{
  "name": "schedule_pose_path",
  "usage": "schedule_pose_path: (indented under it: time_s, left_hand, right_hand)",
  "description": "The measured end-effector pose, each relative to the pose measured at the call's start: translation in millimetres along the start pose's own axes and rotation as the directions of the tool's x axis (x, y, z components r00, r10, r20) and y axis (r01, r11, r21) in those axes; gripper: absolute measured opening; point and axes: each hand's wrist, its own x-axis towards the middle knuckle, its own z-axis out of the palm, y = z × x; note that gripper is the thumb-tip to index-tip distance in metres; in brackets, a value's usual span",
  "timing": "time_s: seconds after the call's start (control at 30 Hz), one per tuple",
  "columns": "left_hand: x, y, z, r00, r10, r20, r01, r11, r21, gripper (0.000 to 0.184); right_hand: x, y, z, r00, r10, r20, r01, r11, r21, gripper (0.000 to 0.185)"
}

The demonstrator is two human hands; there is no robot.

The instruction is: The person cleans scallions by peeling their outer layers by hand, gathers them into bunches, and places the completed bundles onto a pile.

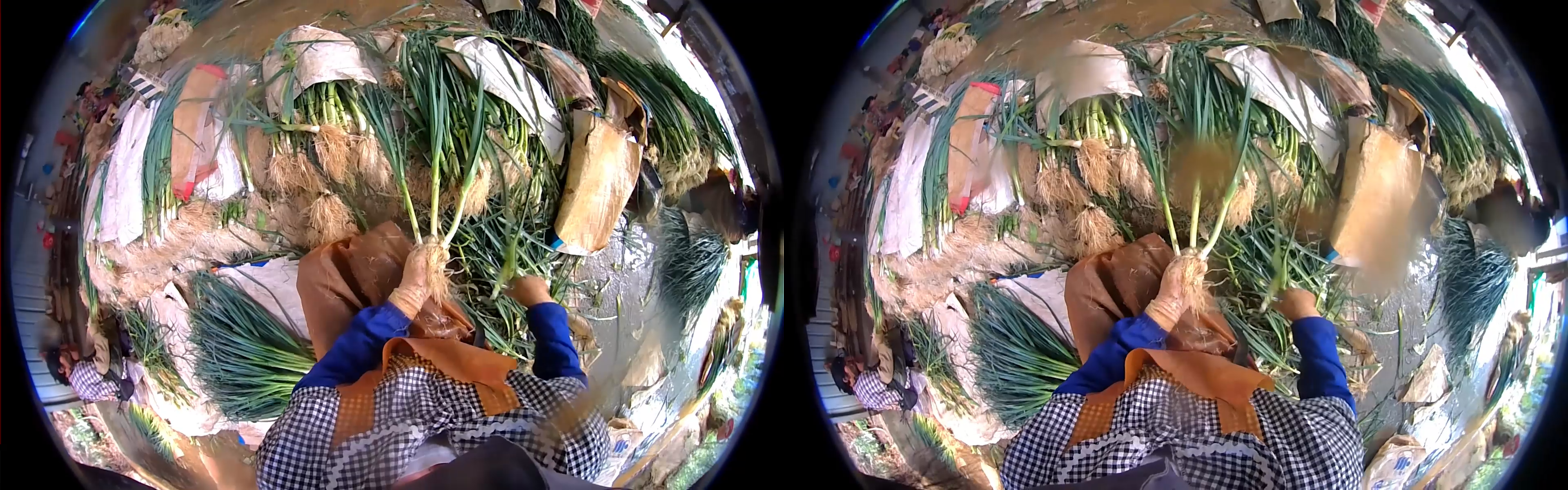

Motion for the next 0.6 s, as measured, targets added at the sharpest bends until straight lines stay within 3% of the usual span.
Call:
schedule_pose_path:
  time_s: [0.07,0.1,0.13,0.17,0.2,0.27,0.33,0.4,0.43,0.47,0.53,0.57,0.6]
  left_hand:
    - [-4,0,-1,0.999,-0.053,-0.005,0.053,0.998,-0.035,0.014]
    - [-12,-2,1,0.997,-0.080,-0.005,0.080,0.996,0.024,0.015]
    - [-15,-1,7,0.995,-0.101,0.001,0.100,0.991,0.088,0.015]
    - [-13,-8,2,0.995,-0.082,-0.048,0.085,0.994,0.072,0.016]
    - [-8,-12,-7,0.995,-0.091,0.026,0.091,0.996,0.011,0.016]
    - [-15,-9,10,1.000,0.020,-0.022,-0.018,0.995,0.100,0.014]
    - [-15,-6,14,0.980,0.166,-0.108,-0.145,0.972,0.183,0.011]
    - [-14,-12,9,0.961,0.224,-0.161,-0.188,0.959,0.212,0.012]
    - [-13,-11,7,0.962,0.217,-0.167,-0.180,0.960,0.214,0.012]
    - [-12,-9,5,0.969,0.197,-0.150,-0.164,0.965,0.207,0.013]
    - [-9,-10,8,0.969,0.178,-0.172,-0.145,0.971,0.188,0.019]
    - [-5,-10,5,0.973,0.178,-0.150,-0.156,0.976,0.150,0.019]
    - [-2,-9,0,0.975,0.181,-0.128,-0.167,0.979,0.113,0.020]
  right_hand:
    - [59,-27,9,0.963,0.008,-0.269,0.128,0.866,0.484,0.040]
    - [84,-53,-8,0.996,-0.015,-0.089,0.070,0.753,0.654,0.045]
    - [101,-87,-17,0.977,-0.101,-0.185,0.210,0.361,0.909,0.049]
    - [117,-109,-27,0.945,-0.131,-0.300,0.323,0.235,0.917,0.050]
    - [128,-127,-39,0.900,-0.146,-0.410,0.426,0.101,0.899,0.051]
    - [157,-147,-37,0.968,0.053,-0.246,0.249,-0.064,0.966,0.050]
    - [173,-159,-19,0.915,0.158,-0.372,0.367,0.061,0.928,0.052]
    - [164,-157,-4,0.887,0.294,-0.356,0.349,0.078,0.934,0.051]
    - [158,-152,1,0.769,0.281,-0.574,0.455,0.390,0.801,0.049]
    - [150,-149,8,0.921,0.219,-0.322,0.377,-0.294,0.878,0.047]
    - [130,-149,23,0.913,0.340,-0.224,0.241,-0.009,0.970,0.042]
    - [86,-154,-8,0.909,0.306,-0.283,0.283,0.047,0.958,0.041]
    - [74,-146,6,0.948,0.317,-0.033,0.125,-0.274,0.954,0.039]
